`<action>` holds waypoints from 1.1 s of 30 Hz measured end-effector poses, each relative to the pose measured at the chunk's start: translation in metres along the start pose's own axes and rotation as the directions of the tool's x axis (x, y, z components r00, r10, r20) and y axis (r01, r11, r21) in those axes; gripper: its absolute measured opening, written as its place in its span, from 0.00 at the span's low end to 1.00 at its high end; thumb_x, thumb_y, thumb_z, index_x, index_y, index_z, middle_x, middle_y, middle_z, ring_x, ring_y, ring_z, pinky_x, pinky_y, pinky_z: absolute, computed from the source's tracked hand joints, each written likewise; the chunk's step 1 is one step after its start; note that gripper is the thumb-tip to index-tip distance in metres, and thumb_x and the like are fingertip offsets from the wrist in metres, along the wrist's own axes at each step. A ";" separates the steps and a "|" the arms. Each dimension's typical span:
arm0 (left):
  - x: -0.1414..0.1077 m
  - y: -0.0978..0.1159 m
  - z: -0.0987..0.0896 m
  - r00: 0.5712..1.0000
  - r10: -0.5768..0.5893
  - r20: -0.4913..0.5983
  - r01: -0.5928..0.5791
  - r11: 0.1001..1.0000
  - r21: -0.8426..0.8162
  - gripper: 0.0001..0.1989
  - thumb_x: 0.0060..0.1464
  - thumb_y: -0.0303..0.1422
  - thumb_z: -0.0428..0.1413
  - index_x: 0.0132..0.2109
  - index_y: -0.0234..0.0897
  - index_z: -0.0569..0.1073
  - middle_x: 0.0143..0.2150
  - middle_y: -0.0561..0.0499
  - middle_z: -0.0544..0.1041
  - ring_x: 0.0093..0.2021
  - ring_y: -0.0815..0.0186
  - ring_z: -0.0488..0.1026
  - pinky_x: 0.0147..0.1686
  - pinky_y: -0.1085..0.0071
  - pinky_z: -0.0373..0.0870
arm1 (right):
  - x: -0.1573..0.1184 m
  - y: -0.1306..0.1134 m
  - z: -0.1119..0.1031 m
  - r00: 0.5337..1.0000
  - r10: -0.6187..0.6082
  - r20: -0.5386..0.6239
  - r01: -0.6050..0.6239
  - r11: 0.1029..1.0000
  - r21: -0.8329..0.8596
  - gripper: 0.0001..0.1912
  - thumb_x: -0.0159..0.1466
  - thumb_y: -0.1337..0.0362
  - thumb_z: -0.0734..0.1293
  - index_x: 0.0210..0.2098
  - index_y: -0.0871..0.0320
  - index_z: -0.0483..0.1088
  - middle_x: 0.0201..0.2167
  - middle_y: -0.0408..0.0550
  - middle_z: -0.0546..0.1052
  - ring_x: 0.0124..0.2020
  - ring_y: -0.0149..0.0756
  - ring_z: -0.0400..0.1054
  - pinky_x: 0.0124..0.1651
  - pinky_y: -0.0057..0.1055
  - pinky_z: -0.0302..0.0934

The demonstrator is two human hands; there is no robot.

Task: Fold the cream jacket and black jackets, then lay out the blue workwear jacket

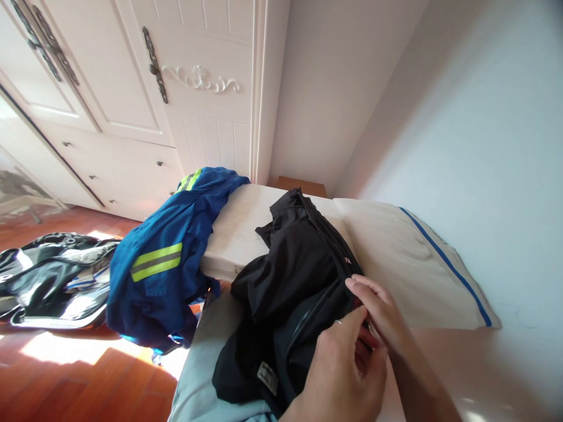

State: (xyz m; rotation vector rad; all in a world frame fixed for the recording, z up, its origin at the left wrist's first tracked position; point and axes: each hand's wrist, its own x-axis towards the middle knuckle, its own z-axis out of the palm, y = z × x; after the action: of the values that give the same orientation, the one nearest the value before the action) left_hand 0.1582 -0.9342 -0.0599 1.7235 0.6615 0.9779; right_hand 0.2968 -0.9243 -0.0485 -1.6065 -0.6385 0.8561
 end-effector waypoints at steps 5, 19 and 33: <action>-0.022 -0.010 -0.047 0.954 0.052 -0.294 -0.022 0.994 0.104 0.11 0.61 0.32 0.54 0.50 0.43 0.75 0.33 0.49 0.76 0.28 0.66 0.72 0.28 0.70 0.73 | 0.003 -0.004 0.008 0.994 0.090 0.061 -0.103 0.960 0.260 0.20 0.46 0.51 0.79 0.25 0.55 0.69 0.19 0.40 0.73 0.21 0.33 0.67 0.24 0.27 0.63; -0.040 -0.083 -0.085 0.903 -0.387 -0.186 0.429 0.822 0.375 0.26 0.53 0.56 0.57 0.42 0.36 0.73 0.36 0.45 0.76 0.39 0.54 0.76 0.38 0.61 0.73 | 0.001 -0.019 0.010 0.940 0.174 0.292 -0.280 0.885 0.373 0.33 0.60 0.37 0.64 0.47 0.59 0.77 0.39 0.56 0.82 0.45 0.52 0.76 0.44 0.45 0.71; 0.070 -0.063 -0.069 0.957 0.208 -0.204 0.008 0.683 0.730 0.30 0.58 0.43 0.59 0.64 0.37 0.64 0.62 0.36 0.69 0.62 0.45 0.64 0.56 0.48 0.61 | 0.003 -0.028 -0.013 0.994 -0.083 0.065 0.077 0.994 0.083 0.22 0.50 0.48 0.79 0.26 0.59 0.70 0.20 0.40 0.73 0.20 0.28 0.62 0.23 0.23 0.55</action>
State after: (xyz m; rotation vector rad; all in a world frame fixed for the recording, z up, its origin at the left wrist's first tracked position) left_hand 0.1370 -0.8231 -0.0862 2.3595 1.2816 1.1262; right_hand 0.3104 -0.9234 -0.0203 -1.4749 -0.7037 0.8695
